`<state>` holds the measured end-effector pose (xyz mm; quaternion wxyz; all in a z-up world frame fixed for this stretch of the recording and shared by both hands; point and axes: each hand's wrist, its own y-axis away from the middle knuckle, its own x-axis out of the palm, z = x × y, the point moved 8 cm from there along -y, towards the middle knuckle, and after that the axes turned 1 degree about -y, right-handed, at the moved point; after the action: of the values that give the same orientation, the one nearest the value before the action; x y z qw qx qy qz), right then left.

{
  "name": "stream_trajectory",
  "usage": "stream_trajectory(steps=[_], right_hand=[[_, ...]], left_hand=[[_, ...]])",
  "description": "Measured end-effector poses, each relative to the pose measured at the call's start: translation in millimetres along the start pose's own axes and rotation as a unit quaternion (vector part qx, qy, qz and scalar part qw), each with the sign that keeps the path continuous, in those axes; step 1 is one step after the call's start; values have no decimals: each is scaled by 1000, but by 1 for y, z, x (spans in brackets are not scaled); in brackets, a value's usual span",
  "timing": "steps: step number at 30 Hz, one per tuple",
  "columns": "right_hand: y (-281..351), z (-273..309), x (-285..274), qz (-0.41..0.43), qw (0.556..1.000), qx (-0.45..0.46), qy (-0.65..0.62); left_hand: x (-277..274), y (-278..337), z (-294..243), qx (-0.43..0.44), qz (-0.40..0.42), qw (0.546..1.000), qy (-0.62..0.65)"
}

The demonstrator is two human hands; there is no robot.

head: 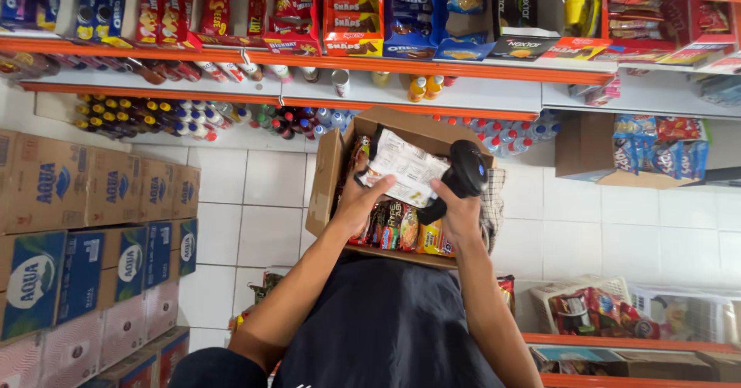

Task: The person takes packets of instant noodles from a cardboard box, scans their barcodes with a handheld scanner, and places them onto store shelves by hand.

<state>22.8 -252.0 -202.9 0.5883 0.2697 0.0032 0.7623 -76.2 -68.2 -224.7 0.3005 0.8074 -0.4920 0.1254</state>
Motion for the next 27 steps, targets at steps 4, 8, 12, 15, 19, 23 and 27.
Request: stream_trajectory(steps=[4, 8, 12, 15, 19, 23, 27], right_hand=[[-4, -1, -4, 10, 1000, -26, -6], [-3, 4, 10, 9, 999, -14, -39], [2, 7, 27, 37, 999, -5, -22], [-3, 8, 20, 21, 999, -12, 34], [-10, 12, 9, 8, 999, -19, 32], [-8, 32, 17, 46, 998, -33, -22], [-2, 42, 23, 67, 996, -15, -57]], left_hand=[[-9, -1, -6, 57, 25, 997, -35], [-4, 12, -23, 80, 31, 993, -77], [-12, 12, -14, 0, -7, 1000, -24], [-16, 9, -11, -9, 15, 1000, -8], [-12, 4, -16, 0, 40, 998, -47], [-3, -1, -26, 15, 72, 997, -34], [0, -4, -22, 14, 99, 995, -19]])
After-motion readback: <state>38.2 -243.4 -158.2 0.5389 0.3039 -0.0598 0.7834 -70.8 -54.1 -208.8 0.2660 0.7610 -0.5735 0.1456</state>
